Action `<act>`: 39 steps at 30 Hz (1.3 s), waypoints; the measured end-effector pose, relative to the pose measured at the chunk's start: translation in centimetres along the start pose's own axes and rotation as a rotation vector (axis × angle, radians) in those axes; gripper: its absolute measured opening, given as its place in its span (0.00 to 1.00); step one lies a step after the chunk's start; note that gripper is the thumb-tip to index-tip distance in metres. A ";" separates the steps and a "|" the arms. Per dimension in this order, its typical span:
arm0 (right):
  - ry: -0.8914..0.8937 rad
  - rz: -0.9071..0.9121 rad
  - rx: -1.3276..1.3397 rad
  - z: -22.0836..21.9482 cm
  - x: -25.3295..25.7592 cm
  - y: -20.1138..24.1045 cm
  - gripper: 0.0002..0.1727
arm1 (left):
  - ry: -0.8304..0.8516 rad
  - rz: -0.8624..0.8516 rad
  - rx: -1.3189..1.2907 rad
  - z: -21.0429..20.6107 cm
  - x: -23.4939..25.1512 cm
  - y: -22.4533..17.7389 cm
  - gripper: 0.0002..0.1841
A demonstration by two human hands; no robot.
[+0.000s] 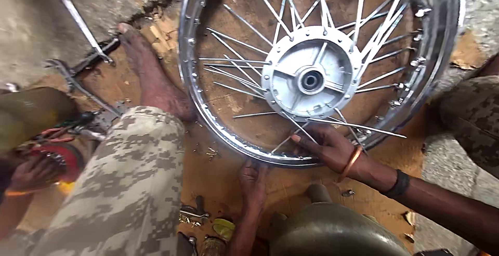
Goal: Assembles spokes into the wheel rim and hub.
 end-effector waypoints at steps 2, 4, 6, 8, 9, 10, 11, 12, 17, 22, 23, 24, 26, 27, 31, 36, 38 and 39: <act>-0.022 0.017 -0.009 0.2 0.0 -0.3 0.08 | 0.021 -0.064 0.017 -0.2 0.0 -0.6 0.12; -0.028 0.049 -0.020 0.5 -0.3 -0.6 0.06 | 0.032 -0.084 0.169 0.7 -0.1 -1.4 0.15; -0.024 0.143 -0.105 1.1 -0.5 -0.4 0.08 | -0.040 -0.187 0.453 3.2 0.7 -3.1 0.12; -0.029 0.244 -0.289 2.1 -1.0 -0.4 0.17 | -0.157 -0.333 0.747 5.8 2.1 -5.7 0.12; -0.029 0.301 -0.396 2.6 -1.4 -0.3 0.20 | -0.197 -0.375 0.867 6.8 2.9 -6.9 0.14; -0.022 0.350 -0.481 3.0 -1.8 -0.1 0.21 | -0.218 -0.398 0.976 7.5 3.8 -7.8 0.16; 0.001 0.381 -0.552 3.3 -2.2 0.2 0.20 | -0.220 -0.414 1.064 7.7 4.6 -8.4 0.17; 0.035 0.395 -0.606 3.6 -2.5 0.4 0.18 | -0.214 -0.433 1.126 7.5 5.2 -8.8 0.16; 0.149 0.451 -0.728 3.1 -2.9 0.9 0.13 | -0.176 -0.505 1.205 6.6 6.3 -9.6 0.10; 0.185 0.470 -0.765 2.1 -2.3 1.3 0.12 | -0.042 -0.357 0.930 4.5 3.2 -7.3 0.15; 0.195 0.475 -0.774 1.9 -2.2 1.4 0.12 | -0.015 -0.287 0.833 3.6 2.3 -6.4 0.17; 0.200 0.480 -0.780 1.9 -2.0 1.5 0.12 | 0.011 -0.224 0.732 2.6 1.3 -5.5 0.17; 0.216 0.493 -0.786 1.7 -1.8 1.3 0.13 | 0.061 -0.117 0.488 1.1 -0.1 -3.7 0.16; 0.224 0.502 -0.780 1.5 -1.6 1.2 0.14 | 0.073 -0.060 0.355 0.6 -0.6 -2.8 0.14; 0.203 0.581 -0.802 1.1 -1.4 0.8 0.18 | 0.065 0.112 -0.052 -0.5 -1.1 -0.6 0.13; 0.088 0.577 -0.856 0.4 -2.0 0.7 0.17 | 0.036 0.142 0.180 -2.6 -0.4 -0.8 0.22; 0.062 0.517 -0.887 -0.4 -3.0 0.1 0.14 | -0.002 0.060 0.487 -2.3 -1.5 -1.1 0.22; 0.088 0.449 -0.882 -0.7 -3.3 -0.1 0.13 | -0.002 0.011 0.585 -2.0 -2.1 -1.3 0.23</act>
Point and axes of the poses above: each hand's wrist, its own x-axis towards the middle knuckle, its own z-axis out of the back of the hand, y = z × x, the point moved 7 cm from there along x, towards the middle knuckle, and after that the axes turned 5 degrees about -y, right-handed, at the moved point
